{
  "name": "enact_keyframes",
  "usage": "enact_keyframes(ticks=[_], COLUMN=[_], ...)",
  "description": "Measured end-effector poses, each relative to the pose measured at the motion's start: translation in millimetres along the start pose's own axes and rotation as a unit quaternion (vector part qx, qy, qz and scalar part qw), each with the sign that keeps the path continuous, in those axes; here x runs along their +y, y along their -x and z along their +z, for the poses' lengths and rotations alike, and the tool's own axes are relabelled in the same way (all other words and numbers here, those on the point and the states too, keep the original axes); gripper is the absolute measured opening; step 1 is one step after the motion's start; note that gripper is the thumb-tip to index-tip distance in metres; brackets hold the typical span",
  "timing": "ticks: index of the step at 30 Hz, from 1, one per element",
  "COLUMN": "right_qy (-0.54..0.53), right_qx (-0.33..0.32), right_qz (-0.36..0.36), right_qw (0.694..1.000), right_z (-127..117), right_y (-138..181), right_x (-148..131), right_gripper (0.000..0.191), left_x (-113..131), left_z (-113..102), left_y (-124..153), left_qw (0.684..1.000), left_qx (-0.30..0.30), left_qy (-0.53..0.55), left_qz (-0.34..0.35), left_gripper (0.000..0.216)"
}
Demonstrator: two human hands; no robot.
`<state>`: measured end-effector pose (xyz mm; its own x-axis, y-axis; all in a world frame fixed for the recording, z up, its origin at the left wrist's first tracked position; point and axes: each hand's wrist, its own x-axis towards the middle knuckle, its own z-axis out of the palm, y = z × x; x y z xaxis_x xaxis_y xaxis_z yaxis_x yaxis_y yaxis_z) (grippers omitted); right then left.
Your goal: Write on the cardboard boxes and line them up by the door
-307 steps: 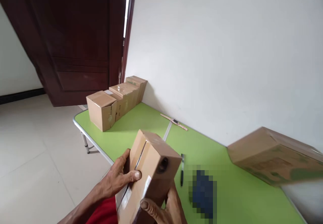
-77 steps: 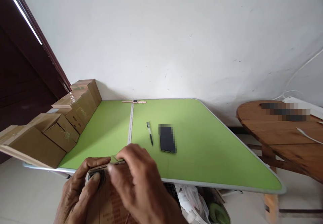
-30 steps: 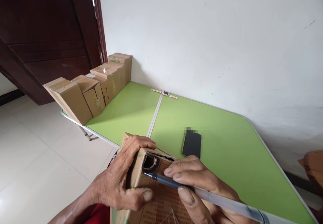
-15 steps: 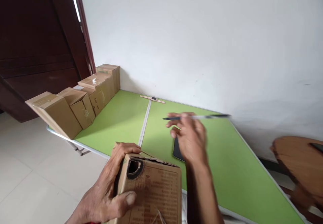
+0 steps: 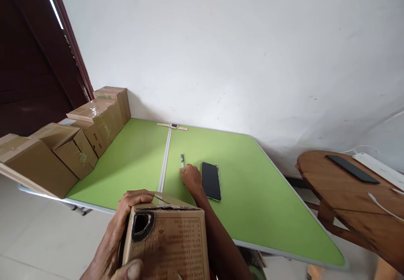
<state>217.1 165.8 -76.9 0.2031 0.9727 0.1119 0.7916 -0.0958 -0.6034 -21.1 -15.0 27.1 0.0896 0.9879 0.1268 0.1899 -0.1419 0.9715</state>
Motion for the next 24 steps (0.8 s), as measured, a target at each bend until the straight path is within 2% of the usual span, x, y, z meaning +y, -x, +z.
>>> enact_keyframes(ticks=[3,7,10,13,15,19,20,22,24], right_qy=[0.063,0.124,0.118,0.066,0.018,-0.115,-0.155,-0.239,-0.329], right_qx=[-0.006,0.026,0.012,-0.01,-0.021,-0.039,-0.04,-0.044,-0.057], right_qz=[0.068,0.177,0.244,0.266,0.269,0.238,0.229,0.213,0.193], right_qw=[0.996,0.976,0.963,0.962,0.963,0.964,0.96,0.946,0.922], right_z=[-7,-24,-33,-35,-36,-35,-35,-39,-48], right_y=[-2,15,24,20,14,16,20,34,52], right_x=[5,27,46,60,67,79,81,83,81], right_gripper=[0.023,0.057,0.065,0.075,0.074,0.034,0.028,0.03,0.041], left_x=[-2,-3,-2,0,1,2,2,3,3], left_z=[-2,0,2,4,5,6,6,6,6], left_y=[2,6,6,4,3,4,5,5,5], left_qw=[1.0,1.0,0.999,0.999,0.998,0.998,0.998,0.998,0.998], left_qx=[0.003,0.009,0.004,-0.009,-0.007,0.016,0.02,0.025,0.024], left_qy=[-0.005,0.002,0.003,0.004,0.001,-0.007,-0.007,-0.006,-0.011], left_qz=[0.009,-0.022,-0.049,-0.054,-0.061,-0.06,-0.056,-0.052,-0.056], left_gripper=[0.074,0.079,0.082,0.084,0.086,0.087,0.087,0.086,0.084])
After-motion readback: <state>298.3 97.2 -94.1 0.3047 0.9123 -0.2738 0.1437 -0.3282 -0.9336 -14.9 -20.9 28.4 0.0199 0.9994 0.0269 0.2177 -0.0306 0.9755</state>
